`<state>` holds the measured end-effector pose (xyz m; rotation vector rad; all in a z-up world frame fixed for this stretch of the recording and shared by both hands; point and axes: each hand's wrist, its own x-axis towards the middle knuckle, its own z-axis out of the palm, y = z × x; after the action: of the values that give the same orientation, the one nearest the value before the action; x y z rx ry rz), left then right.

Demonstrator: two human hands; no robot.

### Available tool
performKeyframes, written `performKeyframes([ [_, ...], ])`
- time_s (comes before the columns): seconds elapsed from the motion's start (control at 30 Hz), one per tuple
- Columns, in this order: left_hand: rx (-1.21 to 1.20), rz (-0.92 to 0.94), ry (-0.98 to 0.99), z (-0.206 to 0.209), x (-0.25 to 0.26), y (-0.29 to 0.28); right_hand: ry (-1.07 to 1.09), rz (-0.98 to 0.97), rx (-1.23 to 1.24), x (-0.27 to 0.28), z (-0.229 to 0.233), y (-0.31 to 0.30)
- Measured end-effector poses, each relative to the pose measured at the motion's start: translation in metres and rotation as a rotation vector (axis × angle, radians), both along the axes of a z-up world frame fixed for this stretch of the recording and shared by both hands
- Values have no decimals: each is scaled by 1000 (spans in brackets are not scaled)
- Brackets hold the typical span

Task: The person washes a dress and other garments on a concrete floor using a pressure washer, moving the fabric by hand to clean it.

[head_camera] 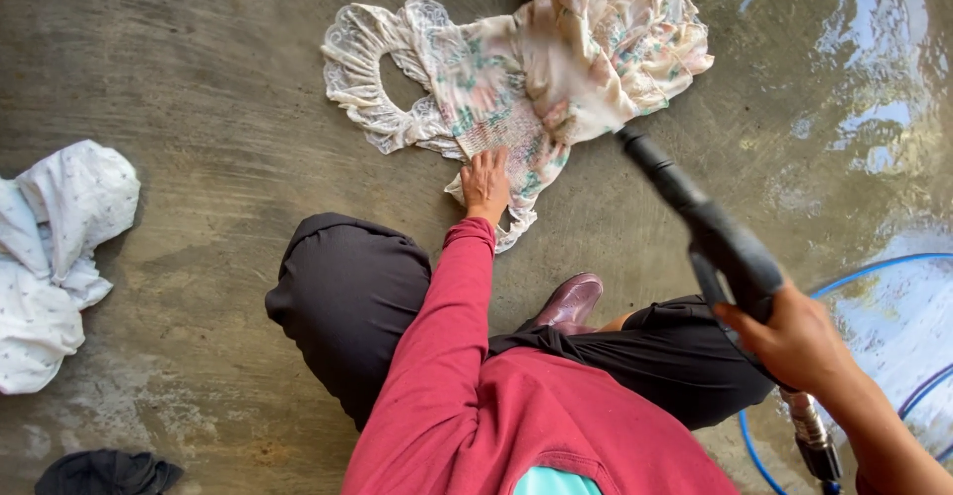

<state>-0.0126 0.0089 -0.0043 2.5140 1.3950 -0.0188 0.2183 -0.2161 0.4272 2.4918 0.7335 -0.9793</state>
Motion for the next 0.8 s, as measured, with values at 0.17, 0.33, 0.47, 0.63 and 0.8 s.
performKeyframes([
  [0.17, -58, -260, 221, 11, -7, -15, 19, -248, 50, 2, 14, -27],
  [0.33, -3, -430, 276, -1, -20, -29, 241, -181, -199, -13, 26, -20],
  [0.47, 108, -418, 243, -35, -17, -32, 89, -300, 106, 9, 24, -27],
  [0.63, 172, -383, 85, -34, -5, -15, 148, -274, 163, 14, 34, -23],
  [0.8, 124, -405, -22, -41, 4, -19, 26, -291, 187, 15, 37, -31],
])
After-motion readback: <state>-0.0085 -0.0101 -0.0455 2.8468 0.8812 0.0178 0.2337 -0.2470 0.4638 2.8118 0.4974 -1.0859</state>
